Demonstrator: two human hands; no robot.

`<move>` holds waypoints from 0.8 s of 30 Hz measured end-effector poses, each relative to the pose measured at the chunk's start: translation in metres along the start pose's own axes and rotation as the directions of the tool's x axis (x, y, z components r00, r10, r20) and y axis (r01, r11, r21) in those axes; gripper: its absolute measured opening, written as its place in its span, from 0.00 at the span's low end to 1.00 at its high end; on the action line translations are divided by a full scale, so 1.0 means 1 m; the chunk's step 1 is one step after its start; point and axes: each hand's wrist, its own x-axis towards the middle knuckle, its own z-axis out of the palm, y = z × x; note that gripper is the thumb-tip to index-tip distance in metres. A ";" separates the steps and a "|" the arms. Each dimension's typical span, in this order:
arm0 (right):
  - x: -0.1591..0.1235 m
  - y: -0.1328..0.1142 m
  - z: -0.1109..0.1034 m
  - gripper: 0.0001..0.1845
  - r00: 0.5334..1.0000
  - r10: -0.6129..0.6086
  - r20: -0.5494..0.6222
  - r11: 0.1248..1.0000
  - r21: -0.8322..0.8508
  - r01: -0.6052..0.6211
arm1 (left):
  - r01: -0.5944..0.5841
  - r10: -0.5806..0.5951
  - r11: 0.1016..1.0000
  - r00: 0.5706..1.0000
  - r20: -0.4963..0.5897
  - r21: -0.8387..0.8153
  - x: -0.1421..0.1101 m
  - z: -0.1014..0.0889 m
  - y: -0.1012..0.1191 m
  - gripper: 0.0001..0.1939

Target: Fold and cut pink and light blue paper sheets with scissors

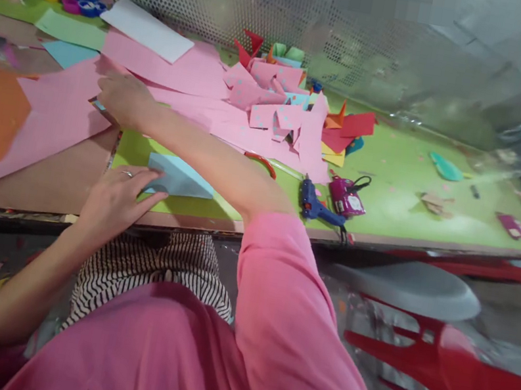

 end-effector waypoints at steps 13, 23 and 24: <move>-0.153 -0.042 -0.042 0.13 0.958 0.023 0.287 0.960 0.262 -0.102 | 0.236 -0.302 0.921 0.934 0.188 0.310 0.013 -0.040 -0.015 0.19; -0.162 0.083 -0.049 0.07 0.714 0.673 -0.193 0.688 0.516 -0.510 | 0.357 -0.556 0.756 0.792 0.251 0.549 0.115 -0.050 -0.080 0.22; -0.161 0.098 -0.045 0.07 0.675 0.719 -0.166 0.645 0.521 -0.559 | 0.358 -0.561 0.754 0.787 0.257 0.550 0.120 -0.047 -0.084 0.22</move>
